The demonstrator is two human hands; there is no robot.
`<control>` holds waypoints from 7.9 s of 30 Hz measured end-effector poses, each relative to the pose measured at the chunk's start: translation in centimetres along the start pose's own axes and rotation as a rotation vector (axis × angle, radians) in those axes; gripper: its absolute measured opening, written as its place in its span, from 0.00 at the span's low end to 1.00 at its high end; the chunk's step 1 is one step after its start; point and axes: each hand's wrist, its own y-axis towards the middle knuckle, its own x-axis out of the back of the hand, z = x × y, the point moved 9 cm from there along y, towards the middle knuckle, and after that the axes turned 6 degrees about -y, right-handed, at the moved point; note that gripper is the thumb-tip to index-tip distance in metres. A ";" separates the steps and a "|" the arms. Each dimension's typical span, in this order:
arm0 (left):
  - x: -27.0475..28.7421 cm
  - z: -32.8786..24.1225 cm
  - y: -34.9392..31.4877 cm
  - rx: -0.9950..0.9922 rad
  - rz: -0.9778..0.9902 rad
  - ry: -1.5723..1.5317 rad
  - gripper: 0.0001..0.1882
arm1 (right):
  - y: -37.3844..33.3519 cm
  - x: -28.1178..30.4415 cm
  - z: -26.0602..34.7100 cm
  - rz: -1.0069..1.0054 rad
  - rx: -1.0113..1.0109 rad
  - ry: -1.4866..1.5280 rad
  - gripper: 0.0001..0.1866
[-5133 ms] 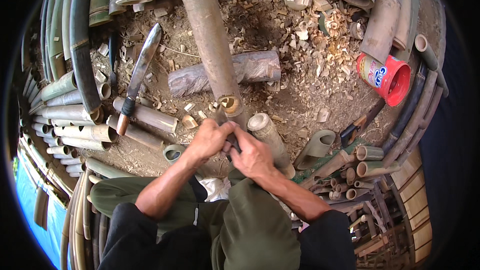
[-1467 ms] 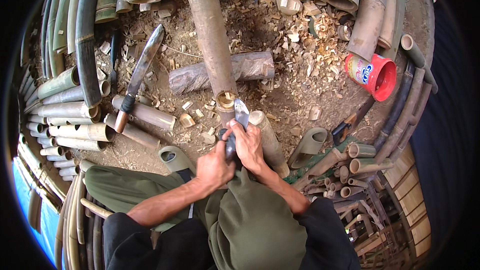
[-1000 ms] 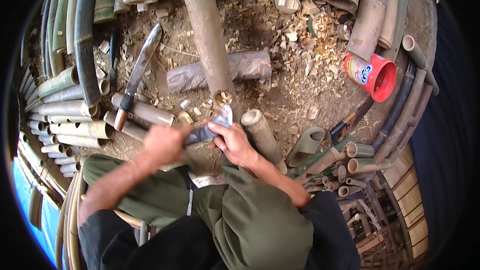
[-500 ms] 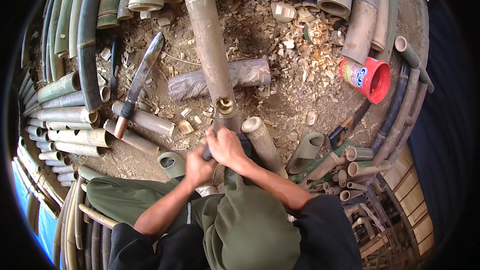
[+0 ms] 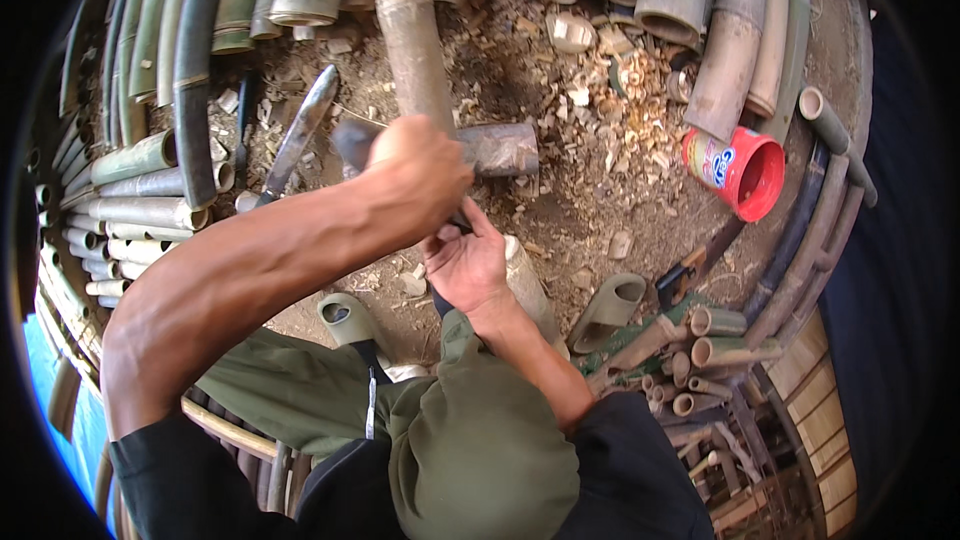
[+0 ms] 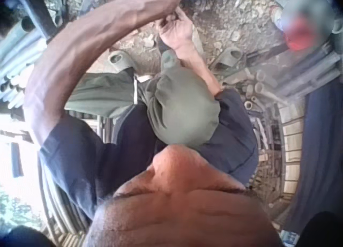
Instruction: The person measures a bamboo pole using a tape measure and marks it with a knife. They then use a machete to cut and shape the end of the pole, and use a knife to carve a hole in a different bamboo section.
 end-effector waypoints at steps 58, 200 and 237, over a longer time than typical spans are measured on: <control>-12.4 -5.8 3.2 -0.356 -0.465 -3.540 0.16 | -0.2 -12.5 -0.3 0.954 -0.143 -3.330 0.08; -27.7 -1.4 -2.7 0.367 -0.647 -1.683 0.18 | 0.6 0.8 -3.2 -0.159 -0.153 -1.568 0.20; -22.5 -2.3 -4.2 0.243 -0.533 -1.234 0.16 | -3.1 3.8 -0.4 -0.272 0.061 -1.203 0.10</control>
